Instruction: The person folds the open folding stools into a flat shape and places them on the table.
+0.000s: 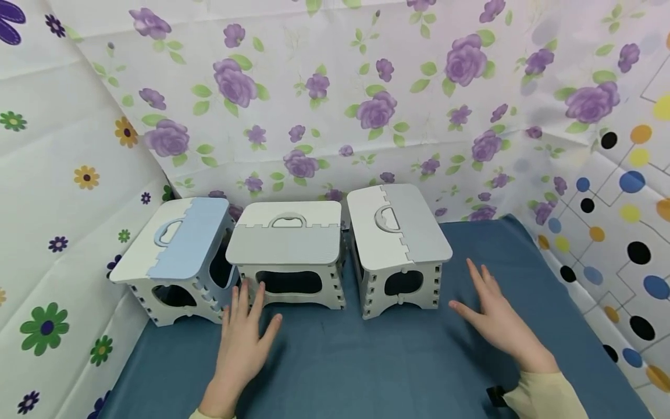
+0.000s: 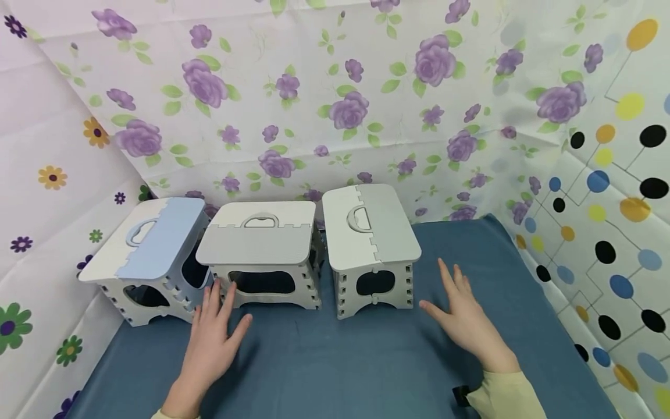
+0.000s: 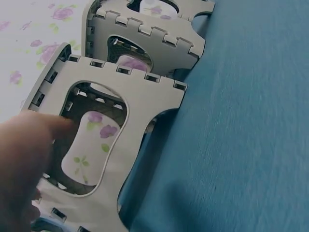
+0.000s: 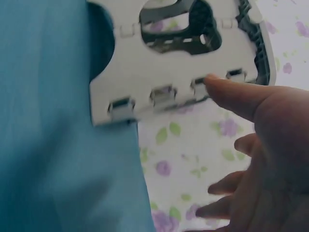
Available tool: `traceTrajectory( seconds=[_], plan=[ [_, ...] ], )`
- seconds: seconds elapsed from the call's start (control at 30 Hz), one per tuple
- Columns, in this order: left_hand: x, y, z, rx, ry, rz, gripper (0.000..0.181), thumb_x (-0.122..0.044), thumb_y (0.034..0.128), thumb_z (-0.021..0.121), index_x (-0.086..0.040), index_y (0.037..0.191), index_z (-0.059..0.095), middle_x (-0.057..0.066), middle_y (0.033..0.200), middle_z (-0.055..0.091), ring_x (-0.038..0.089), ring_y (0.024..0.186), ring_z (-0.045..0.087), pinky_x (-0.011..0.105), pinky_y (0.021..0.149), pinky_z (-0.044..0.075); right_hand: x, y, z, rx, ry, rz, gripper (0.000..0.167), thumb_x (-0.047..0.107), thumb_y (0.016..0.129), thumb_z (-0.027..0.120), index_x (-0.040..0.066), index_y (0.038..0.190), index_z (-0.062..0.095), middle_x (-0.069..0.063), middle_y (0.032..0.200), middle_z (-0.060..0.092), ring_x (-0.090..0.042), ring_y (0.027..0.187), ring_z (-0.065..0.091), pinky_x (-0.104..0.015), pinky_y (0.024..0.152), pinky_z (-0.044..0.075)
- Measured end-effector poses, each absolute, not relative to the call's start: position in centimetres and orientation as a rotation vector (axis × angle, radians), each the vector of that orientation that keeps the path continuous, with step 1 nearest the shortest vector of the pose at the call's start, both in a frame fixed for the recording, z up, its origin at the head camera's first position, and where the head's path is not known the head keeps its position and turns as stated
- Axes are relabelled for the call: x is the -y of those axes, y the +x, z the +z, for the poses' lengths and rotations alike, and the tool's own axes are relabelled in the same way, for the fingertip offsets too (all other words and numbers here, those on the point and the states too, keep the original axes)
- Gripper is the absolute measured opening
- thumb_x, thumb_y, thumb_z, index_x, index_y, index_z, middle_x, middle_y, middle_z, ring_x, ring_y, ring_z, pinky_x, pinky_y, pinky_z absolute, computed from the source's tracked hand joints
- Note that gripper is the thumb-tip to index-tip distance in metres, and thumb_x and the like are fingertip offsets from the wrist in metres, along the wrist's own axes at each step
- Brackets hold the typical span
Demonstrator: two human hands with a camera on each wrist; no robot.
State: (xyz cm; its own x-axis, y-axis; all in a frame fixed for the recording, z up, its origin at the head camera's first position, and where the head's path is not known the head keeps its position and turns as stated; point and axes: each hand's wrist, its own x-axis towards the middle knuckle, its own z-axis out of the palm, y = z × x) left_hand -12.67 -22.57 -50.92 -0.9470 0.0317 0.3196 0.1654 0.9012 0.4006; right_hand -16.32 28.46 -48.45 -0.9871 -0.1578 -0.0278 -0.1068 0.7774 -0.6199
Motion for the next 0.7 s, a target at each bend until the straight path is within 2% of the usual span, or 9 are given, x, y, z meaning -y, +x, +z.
traceTrajectory(
  seconds=[0.13, 0.23, 0.4, 0.53, 0.63, 0.7],
  plan=[
    [22.0, -12.8, -50.3, 2.456, -0.141, -0.718, 0.053, -0.022, 0.1049, 0.071, -0.003, 0.153, 0.059, 0.02, 0.165, 0.044, 0.047, 0.145, 0.048, 0.07, 0.106, 0.043, -26.5, -16.9, -47.6, -2.933, -0.261, -1.081, 0.103, 0.061, 0.104, 0.064, 0.028, 0.173, -0.006, -0.03, 0.173, 0.019, -0.059, 0.147, 0.035, -0.075, 0.103, 0.042],
    [21.4, -13.1, -49.6, 2.267, -0.174, -0.733, 0.035, -0.013, 0.1021, 0.072, -0.004, 0.136, 0.073, 0.016, 0.152, 0.06, 0.043, 0.129, 0.063, 0.064, 0.09, 0.054, -25.1, -17.3, -47.1, -2.977, -0.25, -1.144, 0.102, 0.054, 0.104, 0.067, 0.024, 0.174, -0.001, -0.03, 0.168, 0.032, -0.055, 0.143, 0.045, -0.07, 0.1, 0.048],
    [20.3, -14.4, -48.0, 2.028, -0.291, -0.768, 0.02, -0.007, 0.1008, 0.068, -0.003, 0.116, 0.081, 0.012, 0.135, 0.073, 0.037, 0.112, 0.073, 0.051, 0.074, 0.057, -23.3, -18.3, -46.7, -3.014, -0.18, -1.254, 0.105, 0.052, 0.104, 0.069, 0.022, 0.173, -0.004, -0.029, 0.169, 0.031, -0.054, 0.141, 0.048, -0.067, 0.094, 0.053],
    [19.6, -15.3, -46.8, 1.945, -0.328, -0.782, 0.02, -0.008, 0.1025, 0.063, -0.005, 0.108, 0.083, 0.009, 0.112, 0.08, 0.027, 0.086, 0.076, 0.04, 0.062, 0.053, -22.0, -18.8, -47.0, -3.018, -0.131, -1.304, 0.105, 0.047, 0.105, 0.07, 0.024, 0.173, -0.006, -0.031, 0.166, 0.035, -0.056, 0.139, 0.049, -0.067, 0.09, 0.054],
    [19.2, -15.6, -46.2, 1.937, -0.322, -0.786, 0.021, -0.008, 0.1022, 0.063, -0.006, 0.103, 0.083, 0.009, 0.096, 0.08, 0.023, 0.072, 0.071, 0.039, 0.059, 0.051, -21.3, -18.8, -47.3, -3.026, -0.083, -1.323, 0.099, 0.044, 0.105, 0.071, 0.022, 0.174, 0.003, -0.032, 0.159, 0.045, -0.056, 0.137, 0.052, -0.066, 0.088, 0.056],
    [19.1, -15.8, -46.0, 1.937, -0.314, -0.791, 0.021, -0.007, 0.1017, 0.062, -0.005, 0.1, 0.083, 0.009, 0.09, 0.079, 0.023, 0.068, 0.069, 0.039, 0.057, 0.051, -21.0, -18.8, -47.5, -3.038, -0.043, -1.308, 0.094, 0.044, 0.104, 0.071, 0.019, 0.174, 0.012, -0.034, 0.154, 0.05, -0.055, 0.133, 0.056, -0.065, 0.086, 0.056]
  ],
)
